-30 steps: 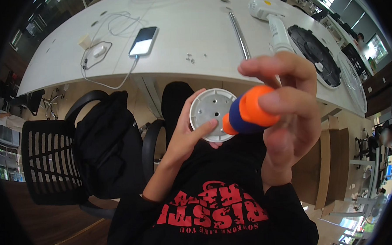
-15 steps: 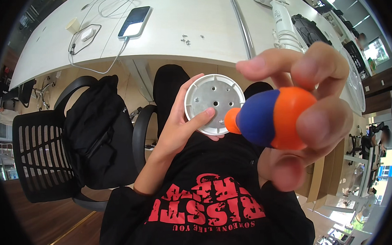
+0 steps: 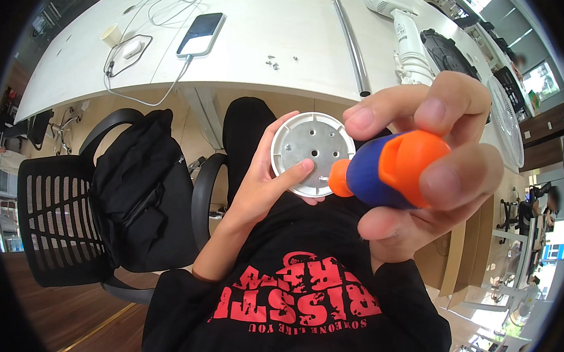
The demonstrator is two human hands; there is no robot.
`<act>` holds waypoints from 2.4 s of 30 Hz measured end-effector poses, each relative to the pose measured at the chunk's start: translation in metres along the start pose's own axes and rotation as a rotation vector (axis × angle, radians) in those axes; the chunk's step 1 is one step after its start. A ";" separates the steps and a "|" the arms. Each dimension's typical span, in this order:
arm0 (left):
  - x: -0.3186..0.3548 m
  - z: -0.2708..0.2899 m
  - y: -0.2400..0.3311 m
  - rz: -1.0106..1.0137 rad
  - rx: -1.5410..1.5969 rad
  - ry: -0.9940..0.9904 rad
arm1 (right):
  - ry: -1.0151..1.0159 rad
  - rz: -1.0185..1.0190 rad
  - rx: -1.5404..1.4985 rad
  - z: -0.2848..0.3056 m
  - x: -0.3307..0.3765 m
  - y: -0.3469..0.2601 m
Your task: The recorder is assembling the base and stand of an electric fan using a screwdriver.
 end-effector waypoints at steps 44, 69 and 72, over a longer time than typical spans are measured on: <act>0.004 0.004 -0.005 -0.036 -0.073 -0.066 | 0.237 -0.054 0.052 -0.015 -0.003 -0.015; 0.012 0.004 0.006 0.025 0.005 -0.040 | 0.212 -0.107 0.045 -0.019 -0.003 -0.016; 0.008 0.001 -0.007 -0.027 -0.030 -0.068 | 0.249 -0.092 0.094 -0.016 0.001 -0.022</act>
Point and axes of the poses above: each hand's wrist, its own x-axis away from the middle knuckle, its own z-axis out of the back of the hand, y = z × x, the point moved 3 cm from there along -x, towards the middle knuckle, and after that the axes turned 1 degree about y, right-handed, at the moved point
